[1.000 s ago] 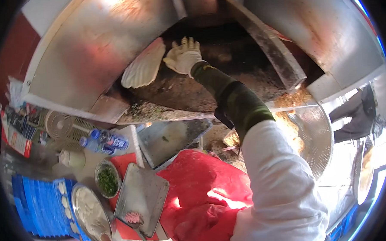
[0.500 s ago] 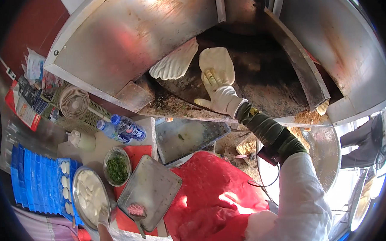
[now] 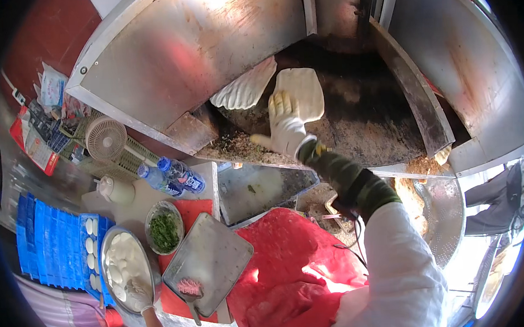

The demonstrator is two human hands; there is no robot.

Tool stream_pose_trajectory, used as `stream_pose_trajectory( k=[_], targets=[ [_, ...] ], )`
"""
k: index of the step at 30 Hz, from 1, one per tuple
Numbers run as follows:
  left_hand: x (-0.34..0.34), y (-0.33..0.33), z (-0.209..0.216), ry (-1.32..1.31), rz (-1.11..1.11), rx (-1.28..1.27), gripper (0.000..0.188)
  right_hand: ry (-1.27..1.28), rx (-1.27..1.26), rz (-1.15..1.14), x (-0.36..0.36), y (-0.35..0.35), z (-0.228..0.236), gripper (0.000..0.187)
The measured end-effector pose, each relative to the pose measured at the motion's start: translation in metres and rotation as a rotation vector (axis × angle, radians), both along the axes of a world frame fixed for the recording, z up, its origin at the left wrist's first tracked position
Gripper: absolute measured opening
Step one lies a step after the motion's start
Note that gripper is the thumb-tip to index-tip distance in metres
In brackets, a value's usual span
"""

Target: Preparing and baking flatbread in a traditional oven.

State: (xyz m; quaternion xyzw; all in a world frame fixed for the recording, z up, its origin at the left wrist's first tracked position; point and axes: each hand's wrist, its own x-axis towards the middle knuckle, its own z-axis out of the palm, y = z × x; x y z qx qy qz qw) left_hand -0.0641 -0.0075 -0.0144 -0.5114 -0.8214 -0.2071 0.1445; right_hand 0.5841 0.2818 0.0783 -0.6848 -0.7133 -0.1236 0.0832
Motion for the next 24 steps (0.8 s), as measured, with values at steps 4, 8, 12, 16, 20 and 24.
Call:
stream_pose_trajectory(
  k=[4,8,12,16,20,24],
  targets=[
    [-0.004,-0.007,-0.015,0.099,0.201,-0.188,0.041,-0.004,0.002,0.204,-0.024,-0.049,-0.012,0.103],
    [0.018,-0.001,0.004,0.037,0.132,-0.198,0.042,0.059,0.157,0.172,0.008,-0.052,-0.017,0.099],
    [0.015,-0.01,-0.001,-0.015,0.203,-0.154,0.034,0.07,0.158,-0.012,0.055,-0.065,-0.021,0.089],
    [0.016,-0.007,0.0,0.036,0.161,-0.122,0.033,0.041,-0.199,-0.006,0.045,-0.098,0.013,0.088],
    [0.029,-0.005,0.011,-0.024,0.207,-0.136,0.034,0.1,-0.01,0.143,0.036,-0.045,0.021,0.093],
    [0.017,-0.004,-0.002,0.07,0.132,-0.005,0.033,0.071,0.135,0.069,0.026,-0.032,-0.011,0.1]
  ],
)
